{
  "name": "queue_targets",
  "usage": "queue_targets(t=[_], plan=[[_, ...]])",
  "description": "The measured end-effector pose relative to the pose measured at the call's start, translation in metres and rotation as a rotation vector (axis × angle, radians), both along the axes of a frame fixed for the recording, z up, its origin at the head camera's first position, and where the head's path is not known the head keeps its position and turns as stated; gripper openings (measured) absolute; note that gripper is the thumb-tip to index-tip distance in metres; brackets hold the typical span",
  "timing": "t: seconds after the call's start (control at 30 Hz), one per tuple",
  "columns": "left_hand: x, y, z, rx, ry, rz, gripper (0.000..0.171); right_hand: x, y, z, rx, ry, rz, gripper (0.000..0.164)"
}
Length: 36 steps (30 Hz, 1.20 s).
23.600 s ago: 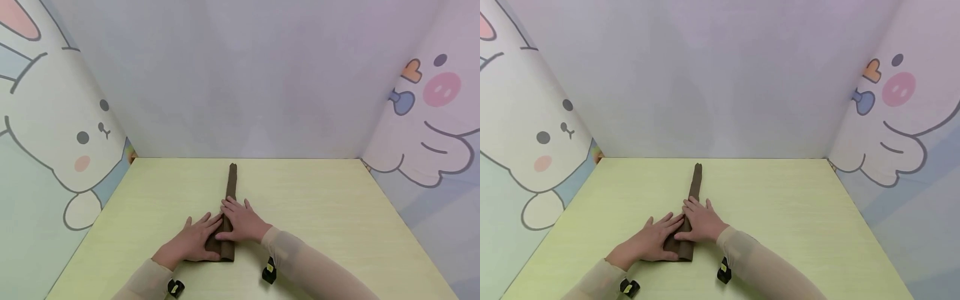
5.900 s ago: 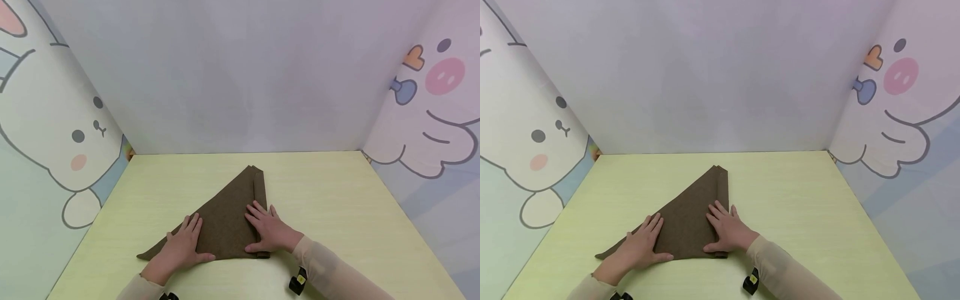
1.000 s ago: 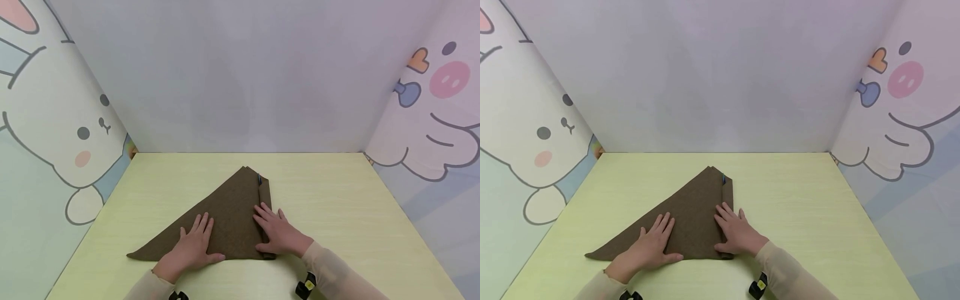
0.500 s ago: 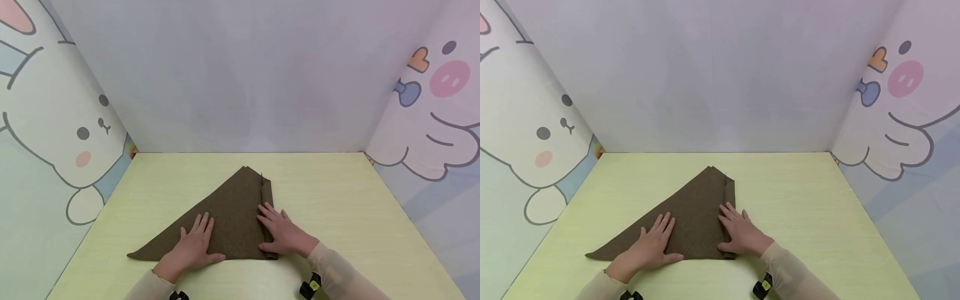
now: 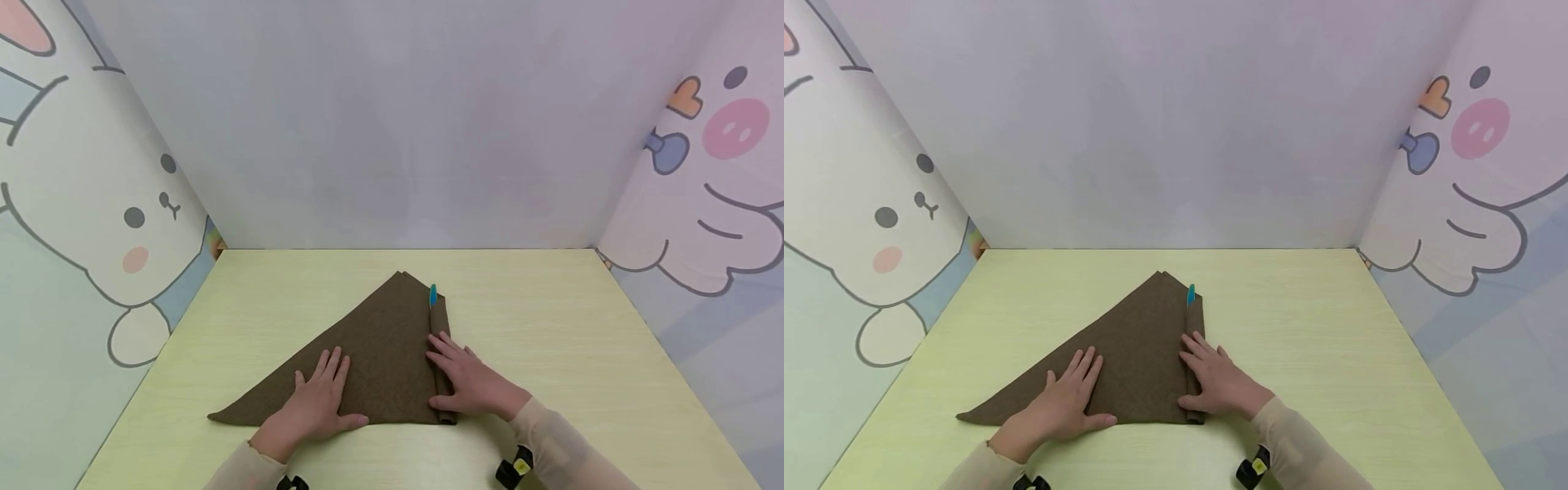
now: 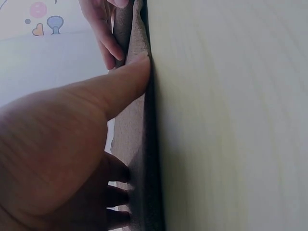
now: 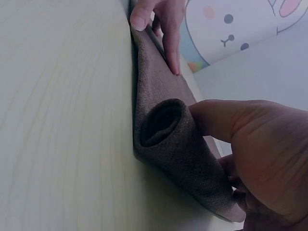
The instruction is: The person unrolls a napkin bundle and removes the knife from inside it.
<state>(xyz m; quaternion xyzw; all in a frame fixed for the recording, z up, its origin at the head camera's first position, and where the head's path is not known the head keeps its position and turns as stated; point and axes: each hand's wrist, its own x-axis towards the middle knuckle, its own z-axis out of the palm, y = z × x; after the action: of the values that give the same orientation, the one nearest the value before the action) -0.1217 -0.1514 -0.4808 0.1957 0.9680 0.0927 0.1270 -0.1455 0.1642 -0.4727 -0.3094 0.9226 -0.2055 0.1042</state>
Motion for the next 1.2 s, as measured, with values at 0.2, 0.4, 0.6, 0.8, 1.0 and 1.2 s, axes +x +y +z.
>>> queue_targets(t=[0.2, 0.4, 0.6, 0.8, 1.0, 1.2], plan=[[0.0, 0.0, 0.001, 0.002, -0.007, -0.001, 0.111, 0.0, 0.005, -0.002, -0.005, 0.005, -0.014, 0.079], [0.0, -0.001, 0.0, -0.005, -0.013, 0.001, 0.111, 0.002, 0.011, -0.001, -0.034, -0.007, -0.024, 0.079], [0.0, -0.001, 0.0, -0.008, -0.009, -0.003, 0.112, 0.002, 0.016, -0.001, -0.041, -0.021, -0.029, 0.078], [0.0, 0.0, 0.001, -0.009, -0.006, -0.003, 0.111, 0.004, 0.019, -0.002, -0.027, -0.017, -0.043, 0.077], [0.0, 0.001, 0.001, -0.011, 0.007, -0.002, 0.111, 0.004, 0.022, -0.004, -0.017, 0.023, -0.03, 0.074], [0.0, 0.001, 0.001, -0.014, 0.003, 0.0, 0.111, 0.005, 0.024, -0.005, -0.011, 0.035, -0.034, 0.073]])
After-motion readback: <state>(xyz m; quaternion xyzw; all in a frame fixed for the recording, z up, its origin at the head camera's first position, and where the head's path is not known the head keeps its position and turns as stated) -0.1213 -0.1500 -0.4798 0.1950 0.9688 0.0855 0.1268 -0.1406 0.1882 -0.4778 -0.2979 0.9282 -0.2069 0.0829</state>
